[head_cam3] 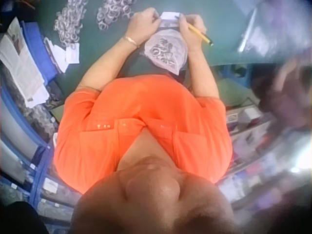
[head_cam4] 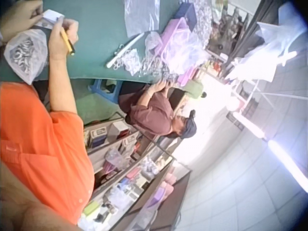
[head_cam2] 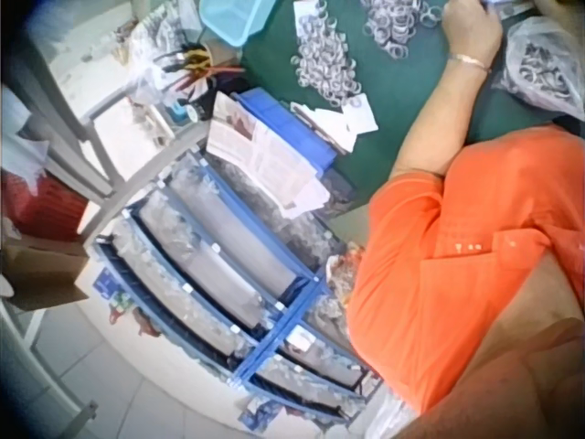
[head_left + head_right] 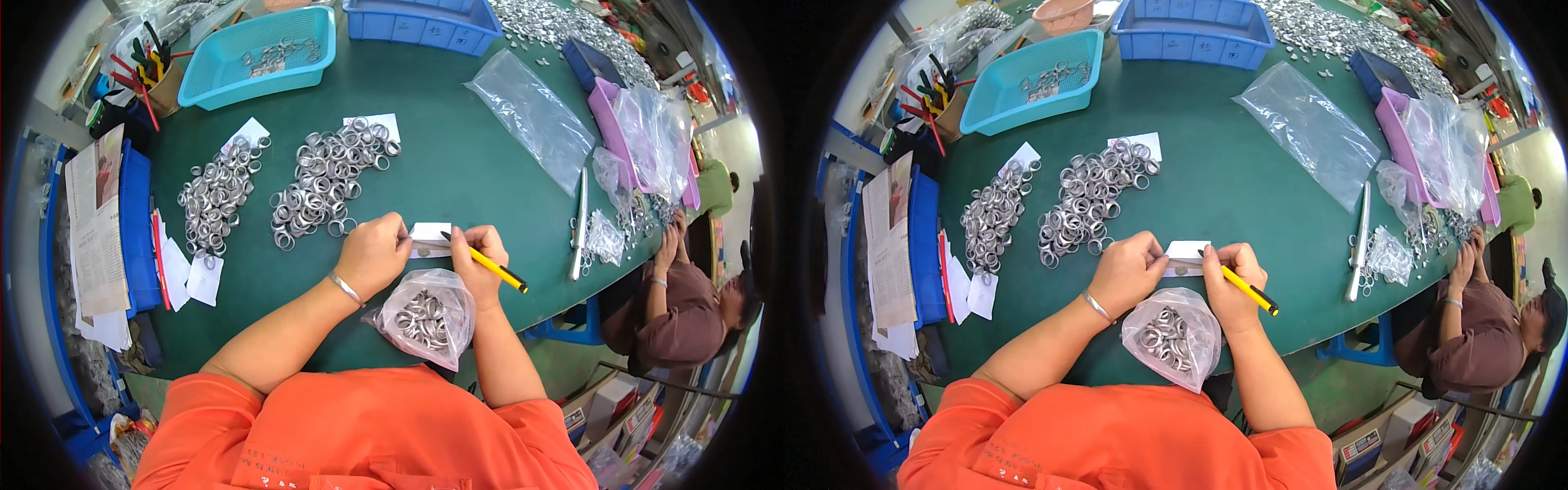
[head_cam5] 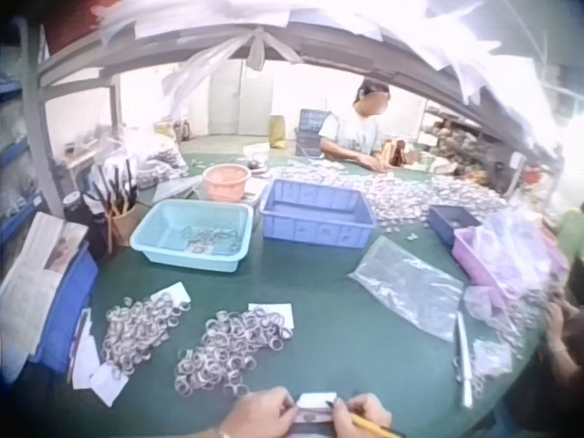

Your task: The person measures metal rings using a tapered measuring tool, puts them into a plastic bag, and writes on a small white card with a pen.

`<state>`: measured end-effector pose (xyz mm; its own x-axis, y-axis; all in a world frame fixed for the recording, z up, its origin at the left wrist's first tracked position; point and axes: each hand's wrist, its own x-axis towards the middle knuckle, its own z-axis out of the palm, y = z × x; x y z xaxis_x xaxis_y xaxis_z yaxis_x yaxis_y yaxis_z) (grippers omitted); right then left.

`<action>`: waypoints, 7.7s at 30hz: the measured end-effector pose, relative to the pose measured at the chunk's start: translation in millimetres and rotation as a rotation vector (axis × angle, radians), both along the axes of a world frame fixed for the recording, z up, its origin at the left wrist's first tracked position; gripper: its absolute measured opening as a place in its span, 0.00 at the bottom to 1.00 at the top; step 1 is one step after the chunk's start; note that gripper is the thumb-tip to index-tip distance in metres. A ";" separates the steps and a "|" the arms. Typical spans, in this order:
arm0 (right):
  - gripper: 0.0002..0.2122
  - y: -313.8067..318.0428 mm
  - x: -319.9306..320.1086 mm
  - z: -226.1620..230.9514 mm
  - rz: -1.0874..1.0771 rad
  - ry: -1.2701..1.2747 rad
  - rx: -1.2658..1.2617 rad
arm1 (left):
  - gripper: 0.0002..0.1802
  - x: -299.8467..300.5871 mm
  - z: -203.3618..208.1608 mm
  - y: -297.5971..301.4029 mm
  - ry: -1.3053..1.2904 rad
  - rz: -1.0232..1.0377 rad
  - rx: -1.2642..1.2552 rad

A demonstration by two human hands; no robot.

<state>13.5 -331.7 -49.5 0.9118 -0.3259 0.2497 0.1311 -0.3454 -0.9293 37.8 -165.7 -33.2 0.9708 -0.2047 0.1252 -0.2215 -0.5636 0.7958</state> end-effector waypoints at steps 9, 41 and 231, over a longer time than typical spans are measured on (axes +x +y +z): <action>0.11 2.5 1.2 8.0 -0.023 0.006 -0.147 | 0.04 0.4 2.5 -0.4 0.087 -0.013 0.016; 0.10 5.7 1.7 12.2 -0.028 -0.048 -0.291 | 0.07 1.9 -2.1 -0.9 0.021 -0.003 0.035; 0.12 2.0 -2.3 6.9 -0.136 -0.114 -0.105 | 0.07 3.4 7.4 0.7 0.133 -0.019 0.021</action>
<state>11.2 -329.8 -42.6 0.8249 -0.4110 0.3880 0.1786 -0.4617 -0.8689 41.2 -165.0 -25.8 0.9744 -0.2246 -0.0090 -0.1256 -0.5773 0.8068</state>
